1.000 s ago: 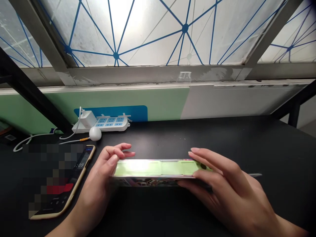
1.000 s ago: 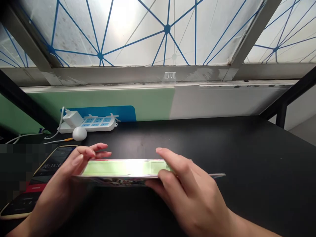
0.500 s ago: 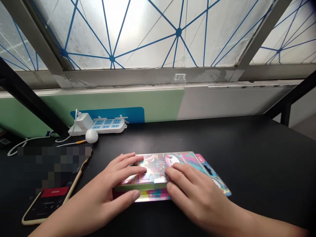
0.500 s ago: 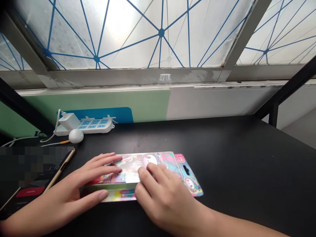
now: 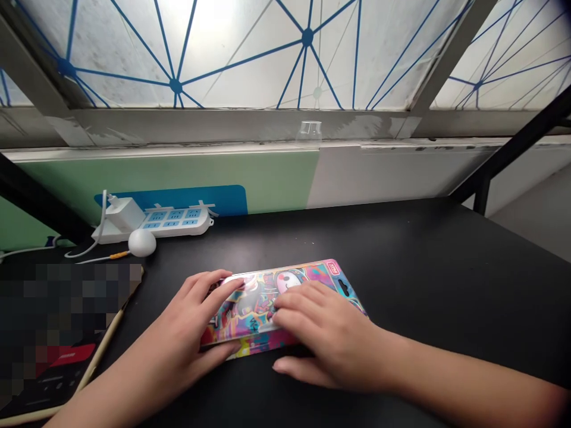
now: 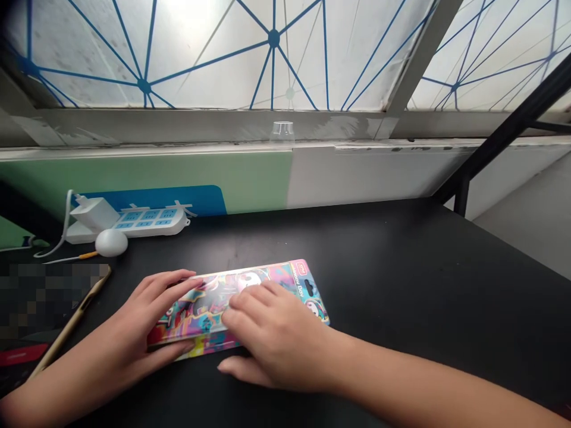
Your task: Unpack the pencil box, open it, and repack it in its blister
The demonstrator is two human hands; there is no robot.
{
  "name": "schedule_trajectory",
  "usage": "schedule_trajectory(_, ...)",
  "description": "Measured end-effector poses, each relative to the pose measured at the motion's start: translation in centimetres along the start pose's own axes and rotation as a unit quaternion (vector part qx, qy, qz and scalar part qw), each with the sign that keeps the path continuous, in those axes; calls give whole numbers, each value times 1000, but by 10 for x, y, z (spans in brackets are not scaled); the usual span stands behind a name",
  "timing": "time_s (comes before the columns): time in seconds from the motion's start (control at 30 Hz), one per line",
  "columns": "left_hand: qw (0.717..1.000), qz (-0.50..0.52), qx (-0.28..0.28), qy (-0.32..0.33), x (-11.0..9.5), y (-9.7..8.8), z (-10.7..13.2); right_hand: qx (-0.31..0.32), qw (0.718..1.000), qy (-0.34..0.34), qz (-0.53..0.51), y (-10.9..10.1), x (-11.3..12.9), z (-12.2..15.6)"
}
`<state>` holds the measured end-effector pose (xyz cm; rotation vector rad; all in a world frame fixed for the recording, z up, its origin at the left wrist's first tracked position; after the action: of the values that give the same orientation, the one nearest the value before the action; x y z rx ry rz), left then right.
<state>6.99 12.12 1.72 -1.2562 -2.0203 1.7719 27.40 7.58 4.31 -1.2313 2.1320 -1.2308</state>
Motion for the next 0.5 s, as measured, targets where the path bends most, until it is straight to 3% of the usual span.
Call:
schedule_trajectory(0.13, 1000, 10, 11, -7, -2, 3, -1, 24, 991, 129, -31, -16, -39, 1)
schedule_trajectory(0.3, 999, -47, -12, 19, -6, 0, -1, 172, 942, 272, -93, -11, -84, 12)
schedule_trajectory(0.37, 996, -75, -31, 34, -8, -3, -2, 171, 935, 292, -106, -12, -89, 13)
schedule_trajectory(0.5, 990, -110, -62, 63, -12, -11, -5, 115, 948, 284, -84, -19, -84, 9)
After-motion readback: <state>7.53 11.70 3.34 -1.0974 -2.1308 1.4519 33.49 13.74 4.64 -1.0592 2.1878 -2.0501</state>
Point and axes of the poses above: each hand's wrist, its own z-axis away from the middle knuckle, its own y-axis out of the palm, x = y × z, the point moved 6 cm from there along -z, towards the middle knuckle, and after that the axes turned 3 degrees about -x, right-handed, at the moved point
